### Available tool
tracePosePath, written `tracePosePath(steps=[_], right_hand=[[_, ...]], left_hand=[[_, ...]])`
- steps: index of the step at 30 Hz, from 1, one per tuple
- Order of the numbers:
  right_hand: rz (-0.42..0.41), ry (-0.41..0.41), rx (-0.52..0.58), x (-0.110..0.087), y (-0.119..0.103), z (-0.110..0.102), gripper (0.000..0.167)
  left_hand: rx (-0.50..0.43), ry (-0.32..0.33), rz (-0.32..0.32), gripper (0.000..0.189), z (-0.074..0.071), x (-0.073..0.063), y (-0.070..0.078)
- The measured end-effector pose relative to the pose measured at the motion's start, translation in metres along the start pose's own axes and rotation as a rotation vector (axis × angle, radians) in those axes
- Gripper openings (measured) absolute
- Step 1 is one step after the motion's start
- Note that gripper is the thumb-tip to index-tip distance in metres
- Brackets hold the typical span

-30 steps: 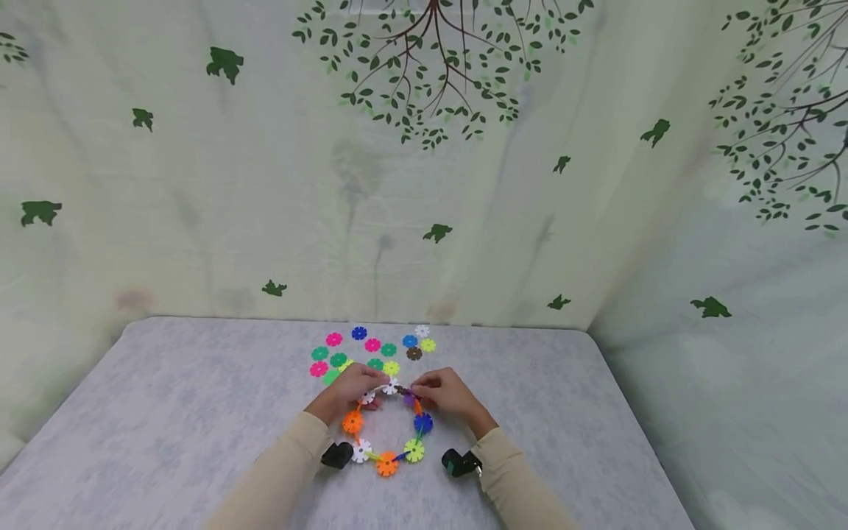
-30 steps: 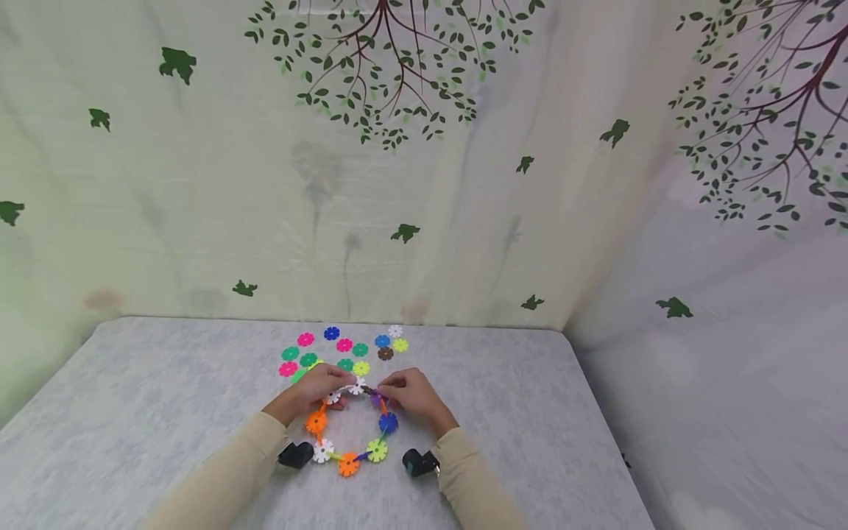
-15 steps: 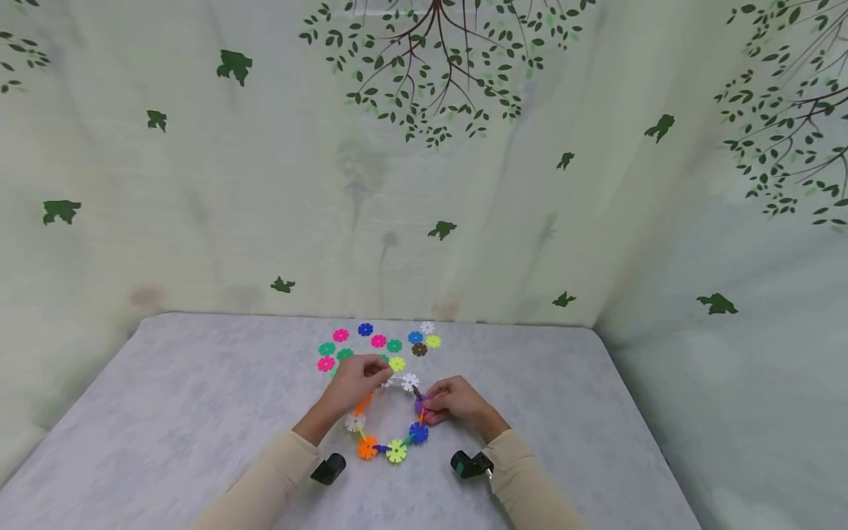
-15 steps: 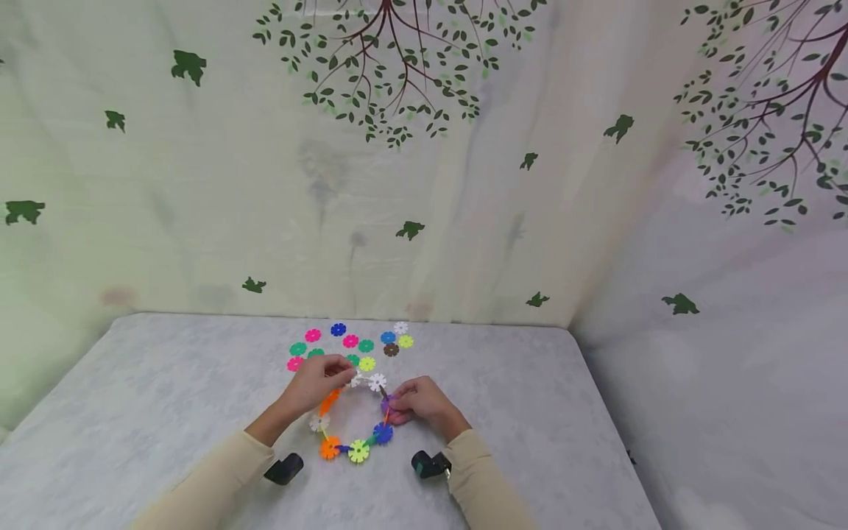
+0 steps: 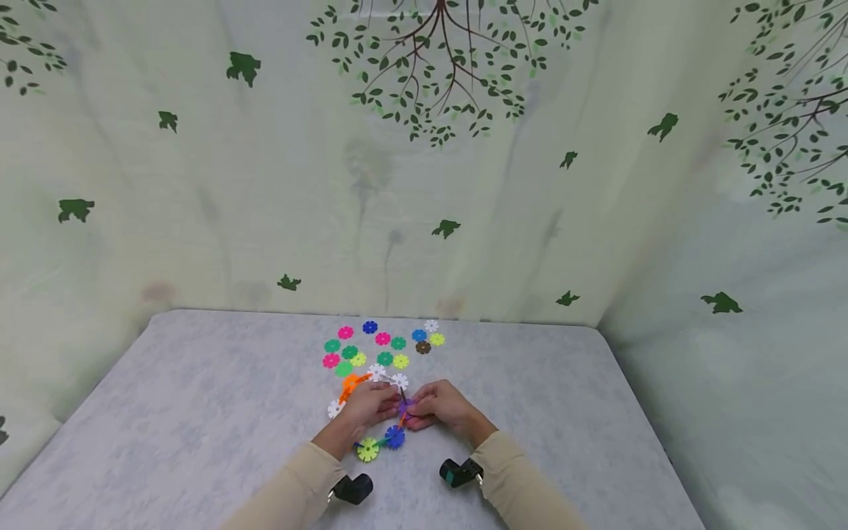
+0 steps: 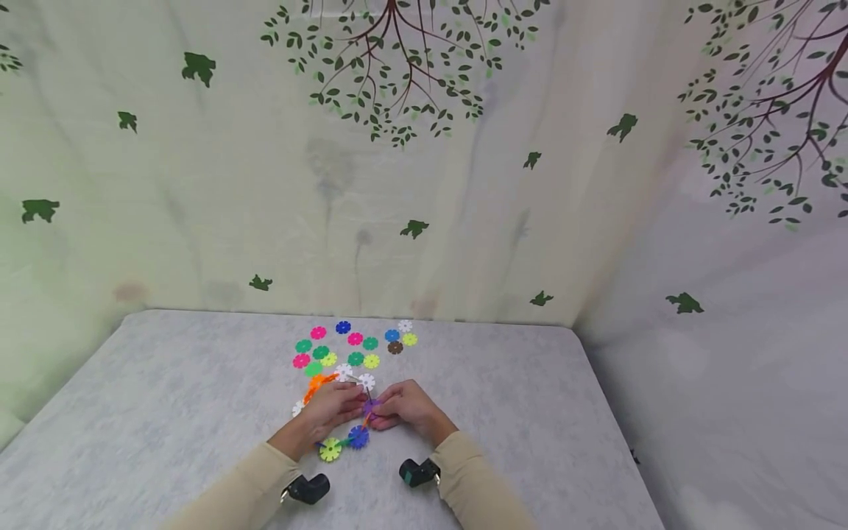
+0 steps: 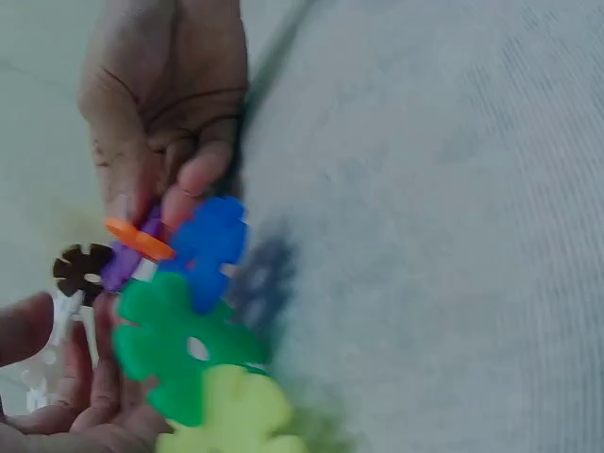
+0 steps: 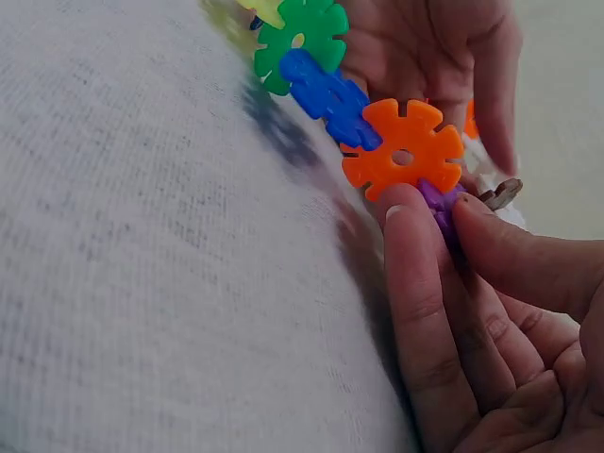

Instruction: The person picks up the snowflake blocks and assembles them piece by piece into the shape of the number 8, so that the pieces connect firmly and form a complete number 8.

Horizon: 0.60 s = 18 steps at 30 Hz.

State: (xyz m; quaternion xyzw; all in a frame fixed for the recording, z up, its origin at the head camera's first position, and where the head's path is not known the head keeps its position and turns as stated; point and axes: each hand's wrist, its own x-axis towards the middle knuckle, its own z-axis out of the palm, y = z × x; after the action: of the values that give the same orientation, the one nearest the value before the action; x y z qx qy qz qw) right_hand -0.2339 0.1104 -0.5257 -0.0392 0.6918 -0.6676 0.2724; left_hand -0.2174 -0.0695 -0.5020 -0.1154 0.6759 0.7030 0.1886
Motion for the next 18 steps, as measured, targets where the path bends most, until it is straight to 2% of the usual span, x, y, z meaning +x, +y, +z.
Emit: tracePosePath(steps=[4,8,10,15,18], right_hand=[[0.014,-0.022,-0.038,0.005,-0.002,0.005,0.006],[0.036,-0.089,-0.153,0.012,-0.007,-0.002,0.007],[0.036,-0.084,-0.2,0.019,-0.013,-0.009,0.01],[-0.051,0.087,-0.331,0.045,-0.027,-0.02,0.014],[-0.098,0.16,-0.502,0.061,-0.034,-0.017,0.02]], left_hand=[[-0.06,0.071,-0.011,0.031,-0.004,0.004,-0.004],[-0.038,0.105,0.013,0.031,-0.008,0.005,-0.006],[-0.025,0.109,0.035,0.03,-0.01,0.006,-0.006],[0.012,0.112,0.097,0.025,-0.014,0.009,-0.007],[0.036,0.115,0.112,0.025,-0.017,0.011,-0.008]])
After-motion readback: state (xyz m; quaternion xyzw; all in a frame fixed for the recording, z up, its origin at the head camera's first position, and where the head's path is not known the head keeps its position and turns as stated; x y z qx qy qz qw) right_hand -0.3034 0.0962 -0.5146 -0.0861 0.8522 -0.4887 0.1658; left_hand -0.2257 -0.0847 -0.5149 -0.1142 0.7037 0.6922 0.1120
